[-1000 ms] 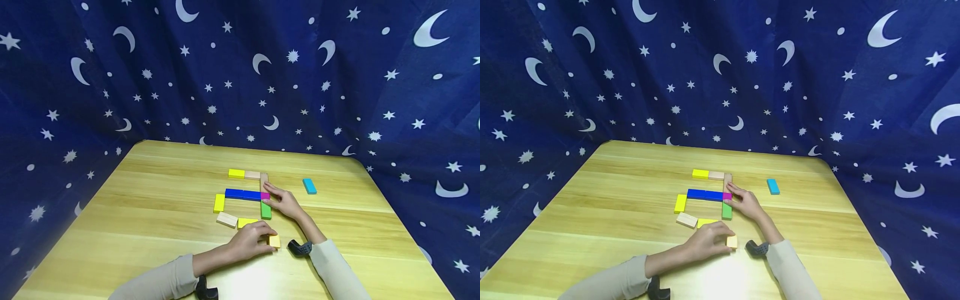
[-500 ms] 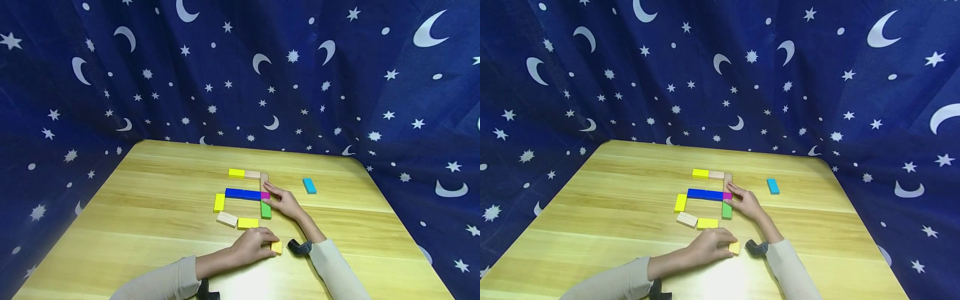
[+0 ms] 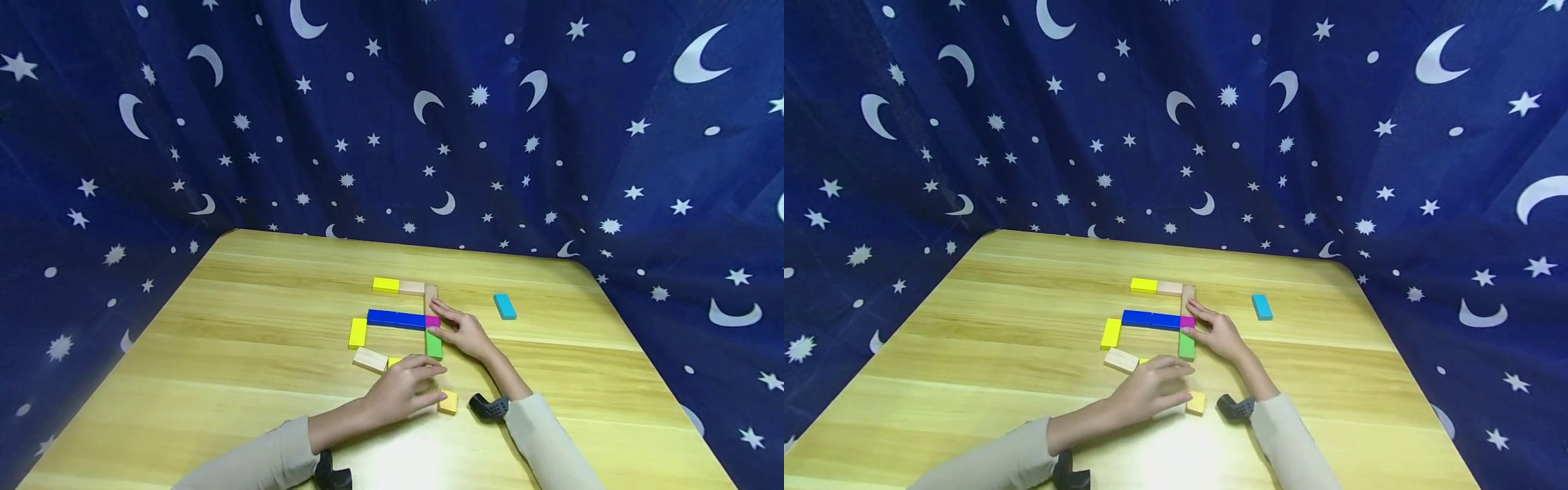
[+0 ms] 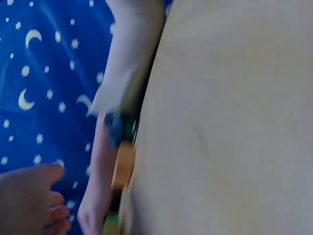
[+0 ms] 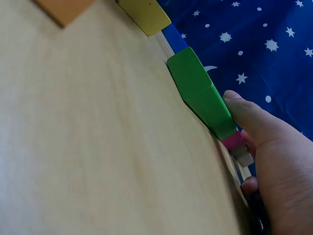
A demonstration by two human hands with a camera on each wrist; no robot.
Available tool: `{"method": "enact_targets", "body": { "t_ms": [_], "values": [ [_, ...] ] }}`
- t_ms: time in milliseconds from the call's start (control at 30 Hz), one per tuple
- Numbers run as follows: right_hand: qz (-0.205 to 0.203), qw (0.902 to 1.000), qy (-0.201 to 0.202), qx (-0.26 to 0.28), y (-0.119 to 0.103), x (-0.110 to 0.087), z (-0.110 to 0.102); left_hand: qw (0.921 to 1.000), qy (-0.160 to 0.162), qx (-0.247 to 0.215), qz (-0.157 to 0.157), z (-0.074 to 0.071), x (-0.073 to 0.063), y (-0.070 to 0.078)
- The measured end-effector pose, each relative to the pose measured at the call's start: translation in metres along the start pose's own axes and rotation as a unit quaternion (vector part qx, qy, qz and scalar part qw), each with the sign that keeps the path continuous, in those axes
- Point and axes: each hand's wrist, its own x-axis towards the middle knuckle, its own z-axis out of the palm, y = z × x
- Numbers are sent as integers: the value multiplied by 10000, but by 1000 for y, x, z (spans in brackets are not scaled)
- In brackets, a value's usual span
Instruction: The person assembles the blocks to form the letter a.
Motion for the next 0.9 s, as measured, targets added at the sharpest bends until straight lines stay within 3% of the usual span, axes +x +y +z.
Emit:
{"method": "enact_targets", "body": {
  "t_ms": [167,300,367,467,633,800,900],
  "values": [
    [-56,10000,44,-41,-1,0,0,9980,595,191,-125,-33,2,-33],
    [-42,10000,80,36,-2,0,0,9953,658,705,-64,-60,-5,-76],
    [-51,10000,76,10,-1,0,0,9957,452,802,-109,-70,-12,-96],
    [-30,10000,54,-27,0,-1,0,9966,-143,717,-370,-77,-25,-116],
    [11,10000,48,26,1,-2,-1,9910,-1082,464,-644,-75,-38,-132],
    [-29,9996,228,147,-1,-3,-1,9906,-1259,353,-391,-74,-41,-135],
    [-69,9973,700,197,-2,-5,0,9903,-1315,325,-303,-75,-42,-135]
  ]
}}
